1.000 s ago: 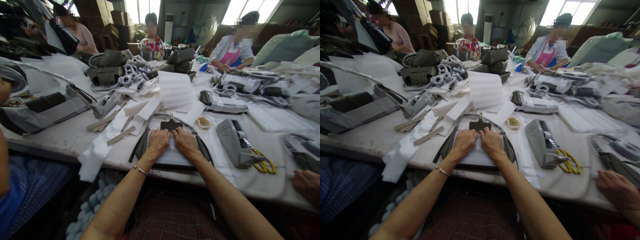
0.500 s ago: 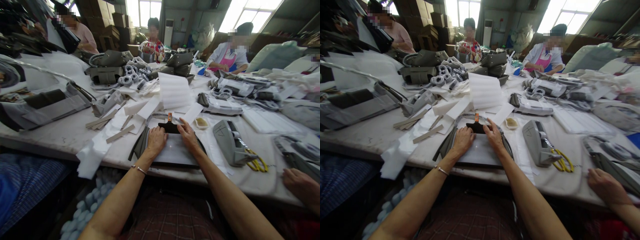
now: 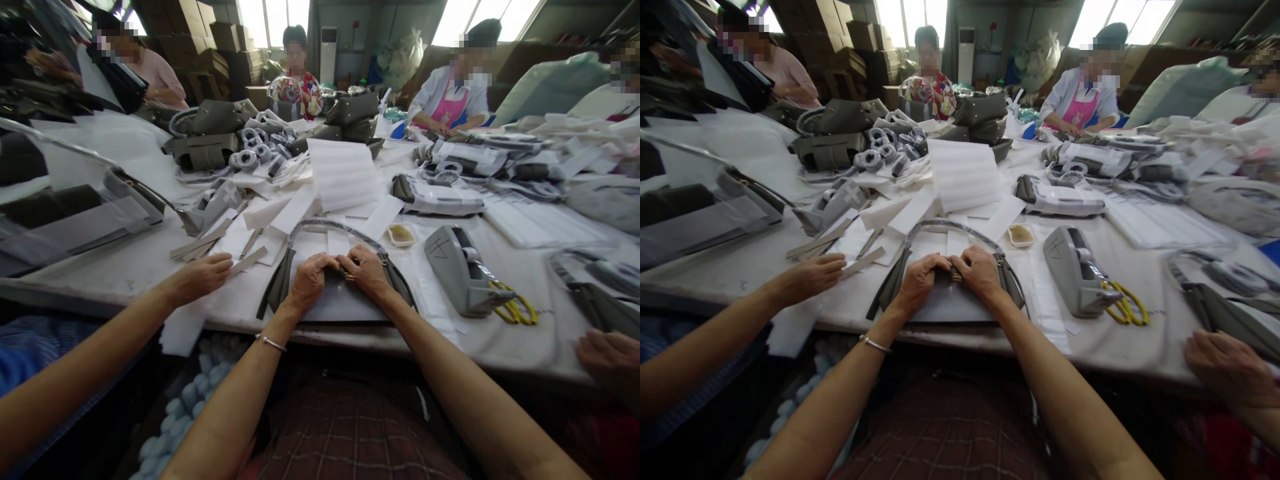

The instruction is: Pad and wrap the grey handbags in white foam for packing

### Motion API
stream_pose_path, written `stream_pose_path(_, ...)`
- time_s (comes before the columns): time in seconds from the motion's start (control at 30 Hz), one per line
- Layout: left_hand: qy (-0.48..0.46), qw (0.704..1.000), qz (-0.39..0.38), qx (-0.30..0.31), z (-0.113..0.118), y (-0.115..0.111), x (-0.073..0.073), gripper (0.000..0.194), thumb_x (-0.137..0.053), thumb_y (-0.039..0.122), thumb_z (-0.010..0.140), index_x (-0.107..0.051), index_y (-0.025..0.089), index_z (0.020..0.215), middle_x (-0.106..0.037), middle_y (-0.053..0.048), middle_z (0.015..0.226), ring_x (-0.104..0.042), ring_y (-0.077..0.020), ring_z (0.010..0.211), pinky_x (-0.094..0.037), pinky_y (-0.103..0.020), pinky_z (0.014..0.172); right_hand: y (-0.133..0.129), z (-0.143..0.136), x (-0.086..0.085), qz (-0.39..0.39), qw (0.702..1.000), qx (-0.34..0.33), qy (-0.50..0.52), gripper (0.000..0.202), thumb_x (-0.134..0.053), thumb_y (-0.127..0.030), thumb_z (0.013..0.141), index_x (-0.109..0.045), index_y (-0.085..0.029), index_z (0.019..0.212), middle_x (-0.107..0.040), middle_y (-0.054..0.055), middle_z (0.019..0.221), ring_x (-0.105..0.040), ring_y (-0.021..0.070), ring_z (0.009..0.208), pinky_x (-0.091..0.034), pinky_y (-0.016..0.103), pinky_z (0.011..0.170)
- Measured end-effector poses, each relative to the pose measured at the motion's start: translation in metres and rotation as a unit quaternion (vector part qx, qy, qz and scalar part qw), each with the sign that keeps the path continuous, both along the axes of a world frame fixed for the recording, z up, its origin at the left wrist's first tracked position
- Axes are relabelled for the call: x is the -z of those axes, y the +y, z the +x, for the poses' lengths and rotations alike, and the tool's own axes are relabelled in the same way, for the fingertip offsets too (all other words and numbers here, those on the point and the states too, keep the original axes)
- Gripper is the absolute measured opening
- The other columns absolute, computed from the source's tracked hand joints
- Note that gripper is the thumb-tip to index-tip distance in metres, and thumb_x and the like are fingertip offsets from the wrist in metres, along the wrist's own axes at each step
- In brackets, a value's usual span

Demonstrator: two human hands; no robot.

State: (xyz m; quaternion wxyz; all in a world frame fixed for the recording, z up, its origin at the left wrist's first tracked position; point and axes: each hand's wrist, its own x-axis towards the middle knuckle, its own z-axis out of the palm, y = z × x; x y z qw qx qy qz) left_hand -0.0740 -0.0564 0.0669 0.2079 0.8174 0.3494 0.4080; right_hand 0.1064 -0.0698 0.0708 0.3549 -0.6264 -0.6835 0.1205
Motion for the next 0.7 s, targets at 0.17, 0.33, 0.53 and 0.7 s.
stream_pose_path(0.17, -0.024, 0.998, 0.014, 0.06, -0.002, -0.004, 0.002, 0.037, -0.037, -0.006, 0.078, -0.065, 0.018, 0.071, -0.066, -0.002, 0.076, -0.064, -0.0141, 0.078, -0.052, -0.026, 0.078, -0.006, -0.006, 0.001, 0.046, 0.986, -0.001, -0.159, 0.029, -0.06, -0.034, 0.092, -0.059, -0.02, 0.066, -0.06, 0.003, 0.08, -0.054, 0.0189, 0.084, -0.036, 0.032, 0.08)
stream_pose_path(0.33, -0.021, 0.991, 0.034, 0.128, -0.001, -0.008, -0.002, 0.039, -0.039, -0.008, 0.077, -0.067, 0.018, 0.069, -0.068, -0.002, 0.076, -0.063, -0.0139, 0.078, -0.05, -0.026, 0.079, -0.009, -0.011, 0.001, 0.058, 0.967, 0.008, -0.247, 0.025, -0.06, -0.034, 0.093, -0.063, -0.02, 0.073, -0.063, 0.006, 0.089, -0.054, 0.0208, 0.089, -0.034, 0.034, 0.082)
stream_pose_path(0.53, 0.02, 0.985, 0.05, 0.165, -0.001, -0.011, -0.009, 0.037, -0.04, -0.004, 0.085, -0.065, 0.017, 0.068, -0.068, -0.002, 0.076, -0.06, -0.0139, 0.075, -0.05, -0.026, 0.077, -0.01, -0.015, -0.002, 0.02, 0.955, 0.022, -0.296, 0.024, -0.057, -0.037, 0.096, -0.067, -0.02, 0.081, -0.065, 0.008, 0.094, -0.053, 0.0231, 0.093, -0.034, 0.036, 0.08)
stream_pose_path(0.7, 0.12, 0.98, 0.06, 0.145, -0.006, -0.023, -0.02, 0.028, -0.045, 0.001, 0.086, -0.065, 0.018, 0.076, -0.067, -0.002, 0.079, -0.061, -0.0152, 0.077, -0.05, -0.026, 0.074, -0.01, -0.015, -0.003, 0.01, 0.954, 0.02, -0.298, 0.025, -0.057, -0.038, 0.095, -0.068, -0.021, 0.081, -0.064, 0.008, 0.095, -0.053, 0.024, 0.095, -0.035, 0.037, 0.08)
